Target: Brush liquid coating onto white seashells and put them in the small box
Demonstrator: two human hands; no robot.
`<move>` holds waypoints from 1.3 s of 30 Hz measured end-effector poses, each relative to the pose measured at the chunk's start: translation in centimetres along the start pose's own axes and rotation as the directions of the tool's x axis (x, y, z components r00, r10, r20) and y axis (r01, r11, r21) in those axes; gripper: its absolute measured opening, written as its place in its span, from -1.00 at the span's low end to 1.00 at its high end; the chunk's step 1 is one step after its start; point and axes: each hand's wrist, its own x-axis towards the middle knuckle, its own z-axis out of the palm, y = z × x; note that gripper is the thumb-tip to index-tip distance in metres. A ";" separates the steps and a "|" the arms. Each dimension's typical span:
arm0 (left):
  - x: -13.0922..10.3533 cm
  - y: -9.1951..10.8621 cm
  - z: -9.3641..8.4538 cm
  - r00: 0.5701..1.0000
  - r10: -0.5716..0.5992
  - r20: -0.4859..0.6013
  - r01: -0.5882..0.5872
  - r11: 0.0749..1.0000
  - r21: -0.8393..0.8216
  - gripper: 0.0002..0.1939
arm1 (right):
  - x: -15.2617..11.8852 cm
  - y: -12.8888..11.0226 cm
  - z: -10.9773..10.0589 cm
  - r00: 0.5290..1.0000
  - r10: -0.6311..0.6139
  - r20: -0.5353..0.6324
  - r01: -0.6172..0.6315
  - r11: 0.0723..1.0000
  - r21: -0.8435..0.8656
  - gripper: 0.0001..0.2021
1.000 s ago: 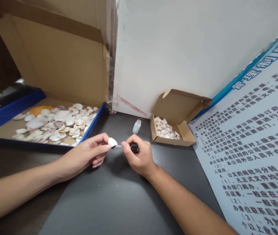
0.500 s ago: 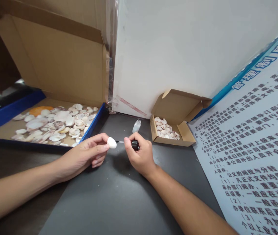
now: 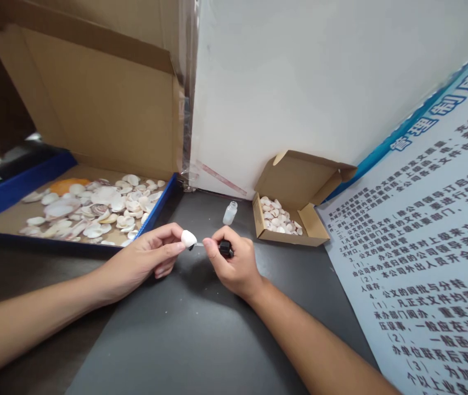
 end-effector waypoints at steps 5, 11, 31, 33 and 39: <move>0.0 0.1 0.0 1.000 -0.018 -0.005 0.018 1.000 -0.001 -0.77 | 0.0 0.0 0.1 0.999 0.033 -0.025 -0.033 0.999 -0.005 -0.78; -0.3 0.5 0.0 0.999 -0.038 -0.023 0.035 0.994 -0.100 -0.78 | 0.0 0.1 0.1 0.998 0.058 -0.018 -0.058 0.998 0.002 -0.78; -0.2 0.2 0.0 0.999 -0.011 -0.043 0.008 0.997 -0.080 -0.78 | 0.0 0.2 0.0 0.999 0.047 -0.002 -0.047 0.999 -0.015 -0.78; -0.2 0.3 0.0 0.999 -0.021 -0.043 0.017 0.996 -0.085 -0.78 | 0.0 0.2 0.0 0.998 0.057 -0.005 -0.057 0.998 -0.014 -0.78; -0.2 0.7 0.2 0.997 -0.049 -0.057 0.041 0.991 -0.130 -0.78 | 0.1 0.1 0.0 0.999 0.040 -0.007 -0.040 0.999 -0.013 -0.79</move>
